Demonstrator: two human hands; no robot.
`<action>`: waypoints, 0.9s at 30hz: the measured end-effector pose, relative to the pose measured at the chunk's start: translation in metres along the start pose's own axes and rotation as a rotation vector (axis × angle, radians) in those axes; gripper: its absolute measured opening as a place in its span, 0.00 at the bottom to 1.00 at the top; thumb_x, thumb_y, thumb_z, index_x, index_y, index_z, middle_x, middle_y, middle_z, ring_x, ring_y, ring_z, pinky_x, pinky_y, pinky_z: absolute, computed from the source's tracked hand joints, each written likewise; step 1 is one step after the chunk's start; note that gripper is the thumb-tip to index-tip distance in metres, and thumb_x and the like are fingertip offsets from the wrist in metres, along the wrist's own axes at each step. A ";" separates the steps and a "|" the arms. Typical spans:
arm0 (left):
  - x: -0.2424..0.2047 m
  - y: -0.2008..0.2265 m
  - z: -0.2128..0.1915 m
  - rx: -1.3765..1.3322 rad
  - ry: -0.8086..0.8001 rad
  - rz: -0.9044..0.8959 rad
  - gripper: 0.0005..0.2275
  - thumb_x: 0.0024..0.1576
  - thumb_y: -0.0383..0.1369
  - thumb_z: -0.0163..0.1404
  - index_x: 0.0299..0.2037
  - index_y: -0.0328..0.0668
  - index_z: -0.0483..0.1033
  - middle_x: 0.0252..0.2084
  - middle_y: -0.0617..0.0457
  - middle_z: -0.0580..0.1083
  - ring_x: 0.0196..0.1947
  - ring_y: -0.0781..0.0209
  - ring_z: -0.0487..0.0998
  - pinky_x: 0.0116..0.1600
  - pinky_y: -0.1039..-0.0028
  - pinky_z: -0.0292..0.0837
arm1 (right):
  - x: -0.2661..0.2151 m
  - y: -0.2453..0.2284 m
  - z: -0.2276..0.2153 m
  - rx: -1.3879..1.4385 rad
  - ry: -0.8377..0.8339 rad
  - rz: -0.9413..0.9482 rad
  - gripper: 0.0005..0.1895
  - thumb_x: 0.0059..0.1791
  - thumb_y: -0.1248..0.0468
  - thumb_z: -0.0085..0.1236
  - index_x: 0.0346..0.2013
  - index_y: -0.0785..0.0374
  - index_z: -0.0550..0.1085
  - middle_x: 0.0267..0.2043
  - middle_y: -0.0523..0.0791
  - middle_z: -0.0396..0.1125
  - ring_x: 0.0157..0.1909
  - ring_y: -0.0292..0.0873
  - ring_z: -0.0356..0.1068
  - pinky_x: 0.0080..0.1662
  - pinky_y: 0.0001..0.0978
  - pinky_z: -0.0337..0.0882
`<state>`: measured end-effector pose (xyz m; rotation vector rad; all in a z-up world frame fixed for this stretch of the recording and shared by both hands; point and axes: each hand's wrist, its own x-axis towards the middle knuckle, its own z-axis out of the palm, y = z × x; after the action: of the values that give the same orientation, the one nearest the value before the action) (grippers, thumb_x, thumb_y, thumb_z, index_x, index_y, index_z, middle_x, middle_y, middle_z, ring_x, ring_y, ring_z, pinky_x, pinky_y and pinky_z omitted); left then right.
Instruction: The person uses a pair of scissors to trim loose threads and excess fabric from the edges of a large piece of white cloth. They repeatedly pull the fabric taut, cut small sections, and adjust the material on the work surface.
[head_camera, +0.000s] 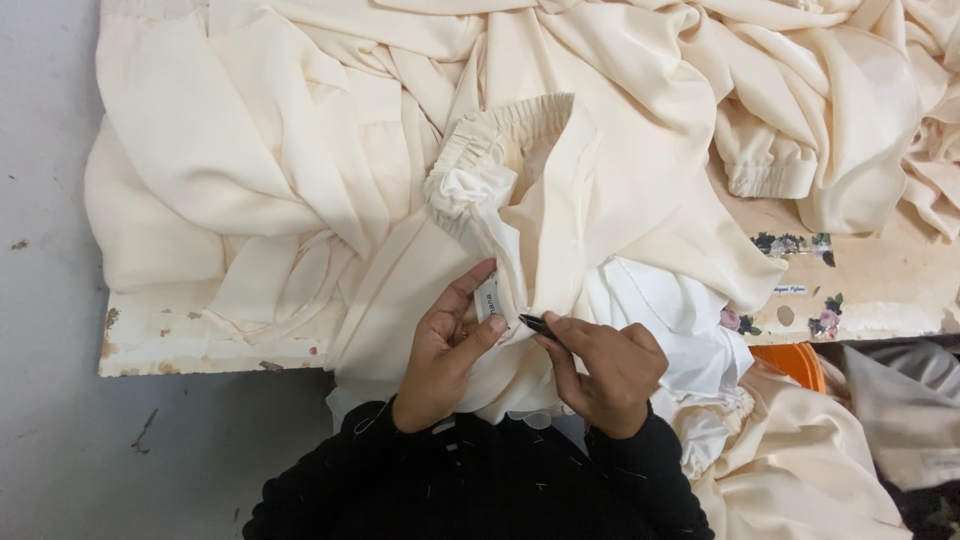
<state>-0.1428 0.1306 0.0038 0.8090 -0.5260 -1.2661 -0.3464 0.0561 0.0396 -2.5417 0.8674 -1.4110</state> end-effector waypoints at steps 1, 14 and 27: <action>-0.002 -0.002 -0.002 0.000 0.001 0.000 0.35 0.70 0.27 0.63 0.87 0.23 0.63 0.79 0.35 0.71 0.64 0.51 0.87 0.68 0.55 0.91 | 0.000 0.001 -0.001 0.001 -0.001 0.000 0.12 0.53 0.65 0.84 0.51 0.59 0.93 0.38 0.42 0.89 0.27 0.41 0.79 0.38 0.33 0.63; -0.009 -0.012 -0.007 0.018 -0.047 0.025 0.36 0.72 0.26 0.60 0.90 0.26 0.58 0.85 0.36 0.69 0.69 0.55 0.86 0.74 0.58 0.86 | 0.001 -0.004 -0.004 0.115 -0.062 0.082 0.14 0.52 0.63 0.84 0.52 0.59 0.93 0.38 0.42 0.89 0.26 0.43 0.78 0.36 0.35 0.64; -0.008 -0.027 -0.017 -0.004 -0.050 0.021 0.35 0.73 0.24 0.58 0.90 0.27 0.59 0.82 0.32 0.73 0.65 0.54 0.88 0.69 0.58 0.89 | 0.007 0.005 0.007 0.404 -0.085 0.232 0.12 0.50 0.68 0.83 0.49 0.62 0.93 0.21 0.43 0.79 0.14 0.44 0.64 0.31 0.31 0.65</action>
<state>-0.1492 0.1400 -0.0268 0.7680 -0.5705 -1.2698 -0.3402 0.0468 0.0384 -2.1108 0.7443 -1.2492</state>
